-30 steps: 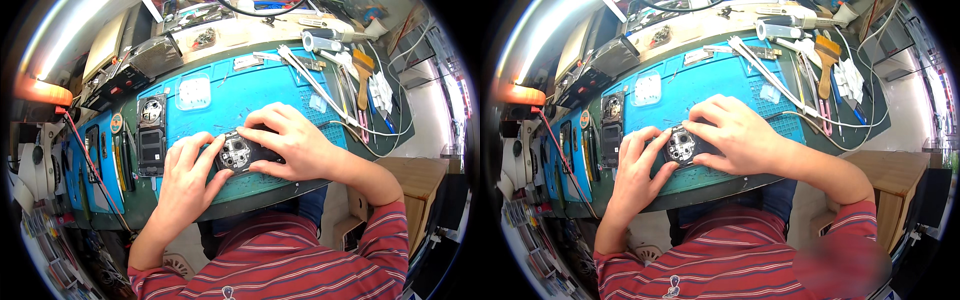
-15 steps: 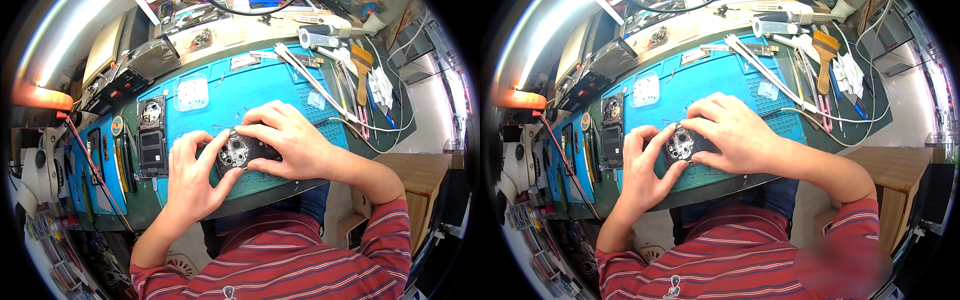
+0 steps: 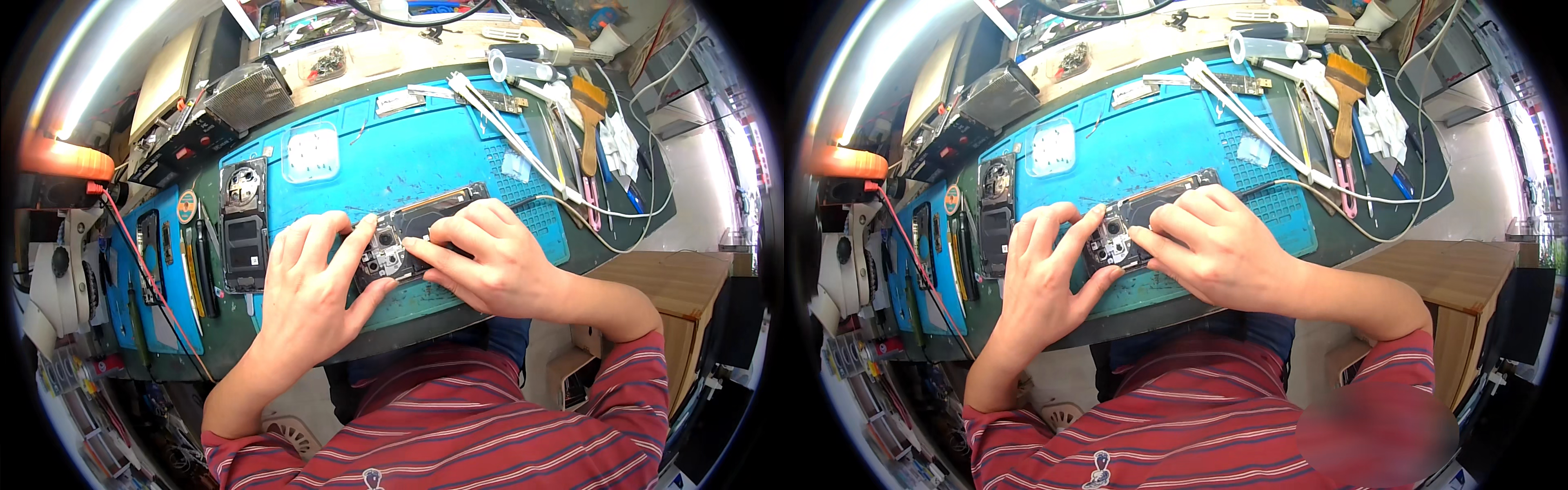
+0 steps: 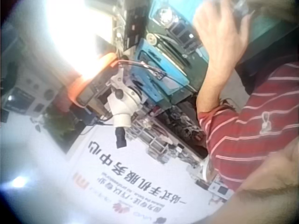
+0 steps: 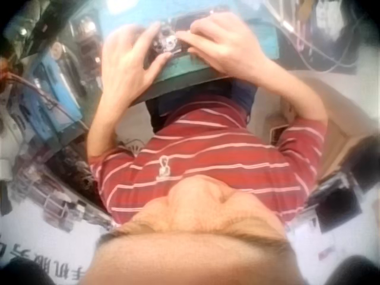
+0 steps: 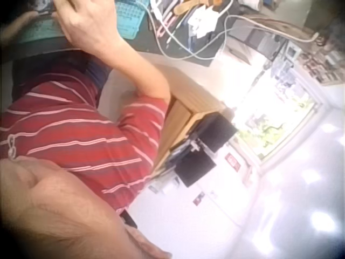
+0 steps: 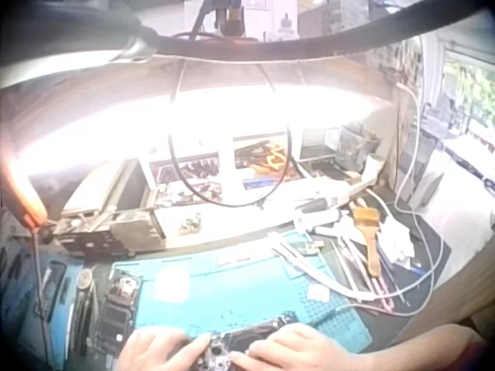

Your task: The person disassembles a smartphone, removes the back cover and internal components, and uses a screwdriver to manipulate small parts. They then reassemble the phone and test the screen by powering it on.

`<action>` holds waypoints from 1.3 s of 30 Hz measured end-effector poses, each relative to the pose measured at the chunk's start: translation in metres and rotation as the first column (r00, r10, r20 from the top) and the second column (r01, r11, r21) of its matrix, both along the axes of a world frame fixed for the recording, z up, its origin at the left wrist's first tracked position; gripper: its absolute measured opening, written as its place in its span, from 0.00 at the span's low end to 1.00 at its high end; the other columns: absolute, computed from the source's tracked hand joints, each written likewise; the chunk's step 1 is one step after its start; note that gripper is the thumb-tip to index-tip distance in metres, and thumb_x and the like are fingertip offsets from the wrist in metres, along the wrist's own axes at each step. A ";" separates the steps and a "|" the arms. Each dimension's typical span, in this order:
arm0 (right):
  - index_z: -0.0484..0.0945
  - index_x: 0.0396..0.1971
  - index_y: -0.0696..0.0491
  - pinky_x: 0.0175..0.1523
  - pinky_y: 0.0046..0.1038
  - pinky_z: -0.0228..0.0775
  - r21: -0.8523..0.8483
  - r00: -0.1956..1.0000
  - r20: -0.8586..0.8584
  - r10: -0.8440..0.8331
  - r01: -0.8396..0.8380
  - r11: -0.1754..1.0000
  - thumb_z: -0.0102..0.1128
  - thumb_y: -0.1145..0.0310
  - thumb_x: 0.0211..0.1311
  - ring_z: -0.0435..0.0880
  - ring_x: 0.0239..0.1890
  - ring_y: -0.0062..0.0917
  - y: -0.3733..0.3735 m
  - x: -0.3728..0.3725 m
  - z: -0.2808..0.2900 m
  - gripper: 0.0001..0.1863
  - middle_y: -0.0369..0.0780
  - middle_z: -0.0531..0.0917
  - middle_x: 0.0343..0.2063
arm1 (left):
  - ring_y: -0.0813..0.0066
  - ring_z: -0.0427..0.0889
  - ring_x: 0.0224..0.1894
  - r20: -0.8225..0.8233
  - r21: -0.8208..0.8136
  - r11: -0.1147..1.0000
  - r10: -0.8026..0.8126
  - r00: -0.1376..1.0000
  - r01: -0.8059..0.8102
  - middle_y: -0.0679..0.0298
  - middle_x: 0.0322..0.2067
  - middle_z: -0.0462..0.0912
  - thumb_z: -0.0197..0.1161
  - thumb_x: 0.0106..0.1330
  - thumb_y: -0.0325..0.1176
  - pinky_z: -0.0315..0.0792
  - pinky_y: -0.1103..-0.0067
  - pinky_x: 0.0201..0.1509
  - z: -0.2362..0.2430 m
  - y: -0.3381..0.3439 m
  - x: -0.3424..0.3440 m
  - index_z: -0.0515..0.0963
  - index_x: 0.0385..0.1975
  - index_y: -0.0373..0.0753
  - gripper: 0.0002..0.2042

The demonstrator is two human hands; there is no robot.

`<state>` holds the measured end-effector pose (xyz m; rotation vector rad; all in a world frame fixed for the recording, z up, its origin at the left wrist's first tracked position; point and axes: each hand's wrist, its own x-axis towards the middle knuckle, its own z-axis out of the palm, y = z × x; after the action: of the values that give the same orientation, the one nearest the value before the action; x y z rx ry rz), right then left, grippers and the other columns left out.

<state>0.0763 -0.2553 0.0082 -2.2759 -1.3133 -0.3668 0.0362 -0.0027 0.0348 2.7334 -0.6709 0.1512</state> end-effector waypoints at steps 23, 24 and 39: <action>0.80 0.33 0.53 0.38 0.37 0.76 0.093 0.855 0.136 -0.501 0.492 0.866 0.63 0.72 0.61 0.83 0.33 0.37 -0.060 0.045 0.029 0.03 0.42 0.81 0.30 | 0.53 0.74 0.49 0.006 -0.129 0.992 0.005 1.000 -0.004 0.55 0.47 0.76 0.77 0.55 0.31 0.71 0.63 0.56 -0.010 -0.007 0.001 0.79 0.59 0.34 0.29; 0.79 0.34 0.53 0.39 0.39 0.78 -0.007 0.796 0.195 -0.573 0.585 0.811 0.62 0.69 0.64 0.84 0.34 0.39 -0.076 0.054 0.029 0.05 0.43 0.81 0.29 | 0.53 0.74 0.49 0.023 -0.128 0.992 -0.008 1.000 0.011 0.55 0.47 0.76 0.77 0.55 0.31 0.71 0.64 0.56 -0.008 -0.009 0.001 0.79 0.59 0.34 0.28; 0.76 0.60 0.66 0.25 0.18 0.74 0.416 0.160 -0.901 0.404 0.581 0.699 0.54 0.77 0.70 0.84 0.31 0.20 -0.091 0.052 0.057 0.21 0.41 0.81 0.38 | 0.58 0.77 0.49 0.029 -0.126 0.990 -0.062 0.998 0.065 0.59 0.47 0.78 0.79 0.54 0.32 0.73 0.66 0.55 -0.011 -0.003 0.008 0.81 0.59 0.36 0.29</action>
<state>0.1288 -0.3462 0.0655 -1.2433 -0.1154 0.5377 0.0447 -0.0060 0.0234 2.5893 -0.7284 0.2058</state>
